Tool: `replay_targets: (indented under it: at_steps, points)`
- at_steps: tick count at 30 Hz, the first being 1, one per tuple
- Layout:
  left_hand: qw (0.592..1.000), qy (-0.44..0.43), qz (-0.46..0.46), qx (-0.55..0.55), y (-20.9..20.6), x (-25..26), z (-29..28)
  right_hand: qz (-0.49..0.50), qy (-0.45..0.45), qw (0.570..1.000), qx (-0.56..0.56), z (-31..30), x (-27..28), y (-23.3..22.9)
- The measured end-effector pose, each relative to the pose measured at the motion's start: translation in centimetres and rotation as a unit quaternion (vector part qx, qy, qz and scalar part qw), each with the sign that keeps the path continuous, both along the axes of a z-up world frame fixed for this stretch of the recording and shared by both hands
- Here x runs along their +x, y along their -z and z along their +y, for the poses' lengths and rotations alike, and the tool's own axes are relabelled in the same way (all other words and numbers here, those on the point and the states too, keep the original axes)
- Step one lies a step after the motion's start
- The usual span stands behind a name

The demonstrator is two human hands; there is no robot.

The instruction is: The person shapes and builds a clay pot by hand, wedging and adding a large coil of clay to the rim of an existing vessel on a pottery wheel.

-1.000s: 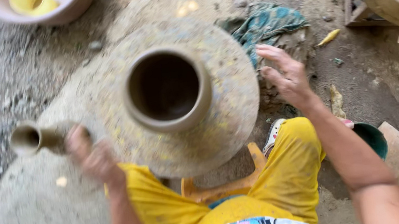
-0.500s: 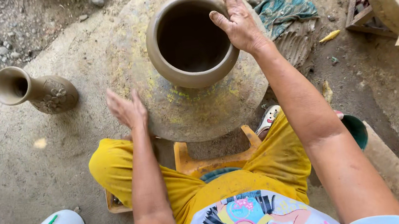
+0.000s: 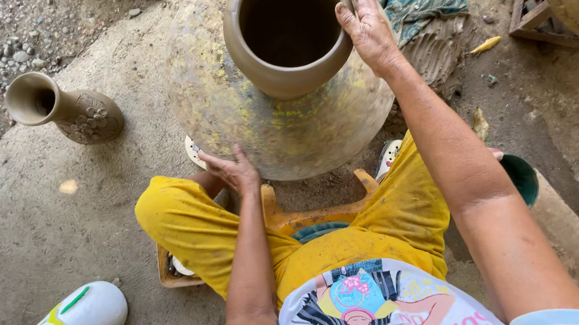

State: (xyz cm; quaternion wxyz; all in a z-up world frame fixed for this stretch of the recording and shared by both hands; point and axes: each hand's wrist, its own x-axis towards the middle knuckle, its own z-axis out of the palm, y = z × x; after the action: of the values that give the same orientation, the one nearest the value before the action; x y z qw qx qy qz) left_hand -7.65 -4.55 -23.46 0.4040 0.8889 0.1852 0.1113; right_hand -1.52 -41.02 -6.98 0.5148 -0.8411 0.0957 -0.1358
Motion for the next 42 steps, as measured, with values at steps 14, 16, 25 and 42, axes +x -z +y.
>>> replay_targets:
  at_steps: [14, 16, 25, 42]
  points:
    - [0.942, 0.133, 0.044, 0.306, -1.9, -1.7, -5.3, -0.052, -0.051, 0.997, -0.006, 0.2, 0.2, -0.8]
    - [0.957, 0.129, 0.045, 0.256, -3.0, -1.0, -6.0, -0.042, -0.051, 0.998, 0.003, 0.0, 0.2, -0.5]
    - [0.939, 0.312, -0.039, -0.137, -17.2, 17.1, -7.5, -0.011, -0.017, 0.989, 0.144, 0.7, 2.6, -0.2]
    - [0.847, 0.455, -0.099, 0.257, -21.8, 22.7, -14.3, 0.044, -0.109, 0.954, -0.274, 1.1, 7.2, -5.7]
